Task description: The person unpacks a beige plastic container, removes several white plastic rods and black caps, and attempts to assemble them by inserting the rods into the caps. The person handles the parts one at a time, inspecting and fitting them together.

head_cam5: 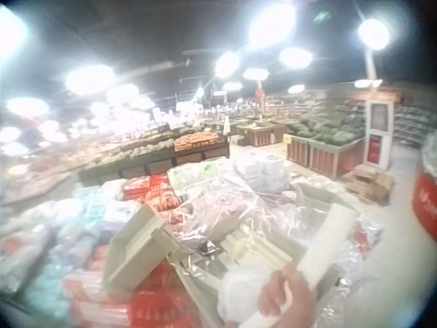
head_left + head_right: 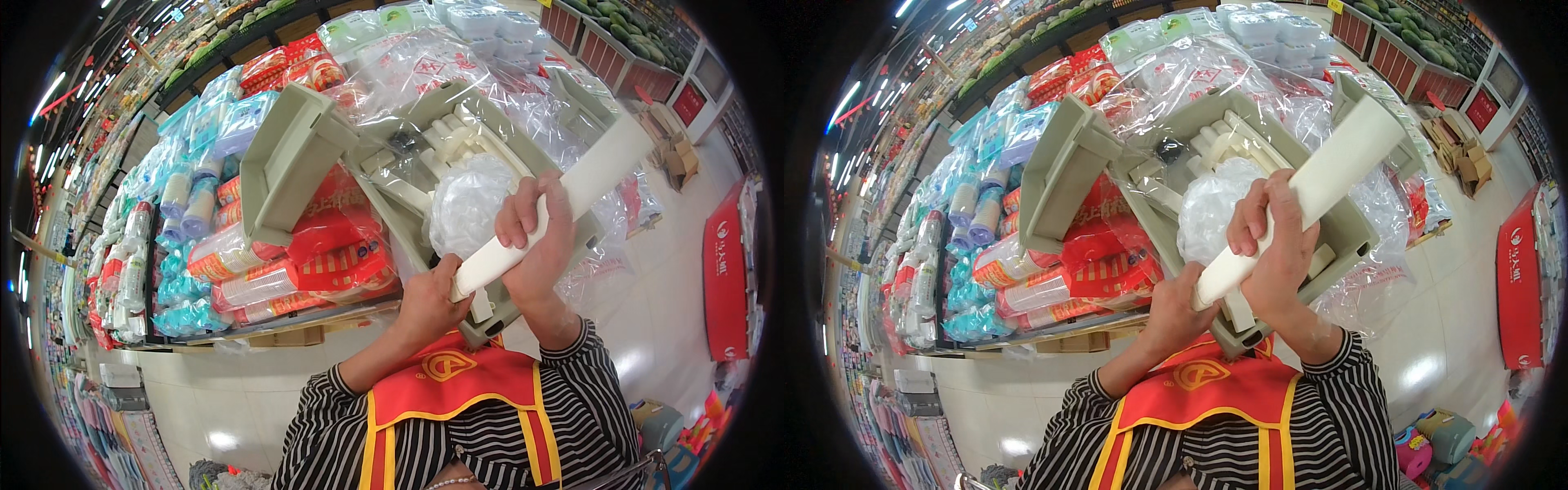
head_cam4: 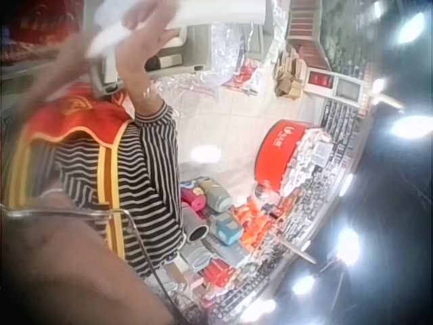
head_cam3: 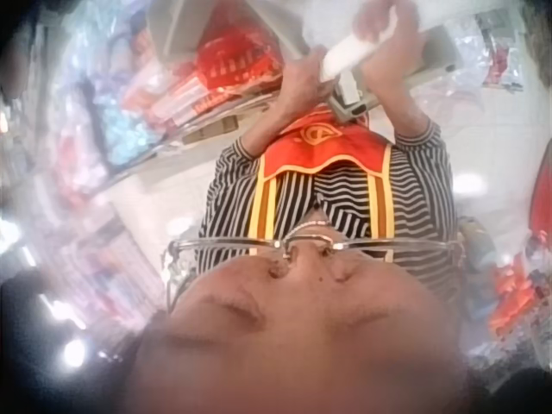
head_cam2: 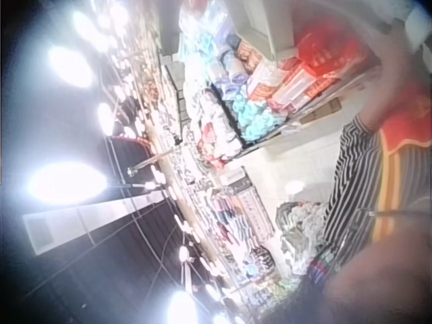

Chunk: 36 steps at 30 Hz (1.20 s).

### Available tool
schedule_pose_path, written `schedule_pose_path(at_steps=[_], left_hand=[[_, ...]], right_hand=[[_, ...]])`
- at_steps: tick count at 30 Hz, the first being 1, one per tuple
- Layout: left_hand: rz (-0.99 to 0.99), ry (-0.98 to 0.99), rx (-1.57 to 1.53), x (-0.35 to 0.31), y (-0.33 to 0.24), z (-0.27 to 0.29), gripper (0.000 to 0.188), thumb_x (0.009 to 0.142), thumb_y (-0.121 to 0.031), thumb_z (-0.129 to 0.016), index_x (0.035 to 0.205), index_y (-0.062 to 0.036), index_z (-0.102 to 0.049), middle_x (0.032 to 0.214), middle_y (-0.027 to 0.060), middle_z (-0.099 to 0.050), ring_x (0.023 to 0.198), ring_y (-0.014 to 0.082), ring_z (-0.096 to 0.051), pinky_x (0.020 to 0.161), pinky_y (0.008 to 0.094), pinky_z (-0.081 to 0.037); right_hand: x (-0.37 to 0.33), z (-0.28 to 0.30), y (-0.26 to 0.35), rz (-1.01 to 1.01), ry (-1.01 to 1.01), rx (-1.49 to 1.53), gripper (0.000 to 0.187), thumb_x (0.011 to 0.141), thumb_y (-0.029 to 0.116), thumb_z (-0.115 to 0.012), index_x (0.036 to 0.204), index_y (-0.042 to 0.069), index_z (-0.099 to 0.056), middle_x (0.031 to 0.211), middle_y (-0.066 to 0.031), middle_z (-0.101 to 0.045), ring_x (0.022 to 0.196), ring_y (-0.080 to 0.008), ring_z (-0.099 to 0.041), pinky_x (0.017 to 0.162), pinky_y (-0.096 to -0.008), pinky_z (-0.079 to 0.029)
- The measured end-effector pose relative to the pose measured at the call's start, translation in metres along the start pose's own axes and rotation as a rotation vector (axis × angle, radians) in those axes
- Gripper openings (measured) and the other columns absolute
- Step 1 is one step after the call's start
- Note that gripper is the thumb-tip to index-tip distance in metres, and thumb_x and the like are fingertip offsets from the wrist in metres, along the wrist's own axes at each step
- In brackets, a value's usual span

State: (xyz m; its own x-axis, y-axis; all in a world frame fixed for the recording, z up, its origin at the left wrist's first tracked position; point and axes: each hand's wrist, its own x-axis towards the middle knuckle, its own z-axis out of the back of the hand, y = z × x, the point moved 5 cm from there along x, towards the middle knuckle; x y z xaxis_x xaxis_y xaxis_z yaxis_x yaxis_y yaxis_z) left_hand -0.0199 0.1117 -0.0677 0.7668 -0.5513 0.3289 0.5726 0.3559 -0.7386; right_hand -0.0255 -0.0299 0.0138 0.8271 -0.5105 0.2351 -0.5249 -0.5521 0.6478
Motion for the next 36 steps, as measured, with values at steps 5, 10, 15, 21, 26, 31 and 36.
schedule_pose_path(at_steps=[5, 10, 15, 21, 26, 31, 36], left_hand=[[0.001, -0.022, -0.043, 0.003, 0.002, 0.001, 0.034, 0.072, -0.007, -0.075, 0.096, -0.0024, -0.052, 0.073, 0.0192, -0.060, 0.069, 0.0411, -0.063, 0.057, 0.0427, -0.049], [0.001, -0.038, 0.001, 0.002, 0.002, -0.002, 0.034, 0.072, -0.007, -0.076, 0.095, -0.0027, -0.051, 0.073, 0.0186, -0.060, 0.068, 0.0412, -0.063, 0.057, 0.0438, -0.049], [-0.018, -0.029, 0.047, 0.000, 0.002, -0.002, 0.039, 0.070, -0.009, -0.078, 0.098, -0.0049, -0.051, 0.076, 0.0162, -0.062, 0.067, 0.0386, -0.064, 0.057, 0.0434, -0.050], [-0.028, -0.058, -0.001, 0.000, -0.004, 0.011, 0.045, 0.067, -0.012, -0.081, 0.100, -0.0069, -0.051, 0.083, 0.0131, -0.062, 0.068, 0.0344, -0.065, 0.056, 0.0403, -0.051], [-0.097, -0.034, 0.067, -0.002, -0.002, 0.006, 0.046, 0.066, -0.011, -0.082, 0.099, -0.0071, -0.050, 0.078, 0.0132, -0.061, 0.067, 0.0345, -0.064, 0.056, 0.0404, -0.050], [-0.091, -0.031, 0.076, 0.004, -0.005, 0.000, 0.042, 0.069, -0.013, -0.080, 0.098, -0.0064, -0.050, 0.073, 0.0149, -0.060, 0.066, 0.0355, -0.063, 0.055, 0.0418, -0.050], [-0.023, 0.037, -0.038, 0.007, 0.000, -0.003, 0.032, 0.076, -0.014, -0.078, 0.095, -0.0044, -0.053, 0.072, 0.0150, -0.061, 0.065, 0.0334, -0.064, 0.055, 0.0393, -0.049]], right_hand=[[-0.005, -0.005, 0.003, 0.094, 0.000, -0.019, 0.018, 0.099, 0.021, -0.048, 0.086, 0.009, -0.041, 0.062, 0.0001, -0.036, 0.045, -0.0077, -0.034, 0.044, -0.0241, -0.032], [-0.004, -0.006, 0.000, 0.081, 0.055, -0.051, 0.018, 0.099, 0.020, -0.047, 0.088, 0.009, -0.040, 0.061, -0.0005, -0.036, 0.045, -0.0079, -0.034, 0.044, -0.0242, -0.032], [-0.002, -0.002, -0.004, 0.021, 0.259, 0.070, 0.014, 0.099, 0.021, -0.047, 0.092, 0.010, -0.041, 0.062, -0.0008, -0.037, 0.045, -0.0080, -0.033, 0.044, -0.0241, -0.032], [0.000, 0.014, -0.001, -0.031, 0.170, 0.222, 0.015, 0.100, 0.030, -0.043, 0.094, 0.016, -0.042, 0.064, 0.0018, -0.035, 0.046, -0.0083, -0.032, 0.046, -0.0243, -0.032], [-0.008, 0.017, 0.004, 0.025, 0.175, 0.167, 0.016, 0.101, 0.032, -0.042, 0.096, 0.018, -0.043, 0.066, 0.0025, -0.036, 0.047, -0.0078, -0.033, 0.047, -0.0242, -0.033], [-0.010, 0.018, 0.001, 0.116, 0.103, 0.065, 0.015, 0.102, 0.031, -0.043, 0.097, 0.017, -0.043, 0.066, 0.0018, -0.036, 0.047, -0.0076, -0.033, 0.048, -0.0239, -0.034], [-0.011, 0.019, -0.010, 0.093, 0.105, 0.022, 0.017, 0.101, 0.031, -0.046, 0.100, 0.014, -0.044, 0.070, 0.0009, -0.037, 0.052, -0.0087, -0.035, 0.052, -0.0241, -0.035]])
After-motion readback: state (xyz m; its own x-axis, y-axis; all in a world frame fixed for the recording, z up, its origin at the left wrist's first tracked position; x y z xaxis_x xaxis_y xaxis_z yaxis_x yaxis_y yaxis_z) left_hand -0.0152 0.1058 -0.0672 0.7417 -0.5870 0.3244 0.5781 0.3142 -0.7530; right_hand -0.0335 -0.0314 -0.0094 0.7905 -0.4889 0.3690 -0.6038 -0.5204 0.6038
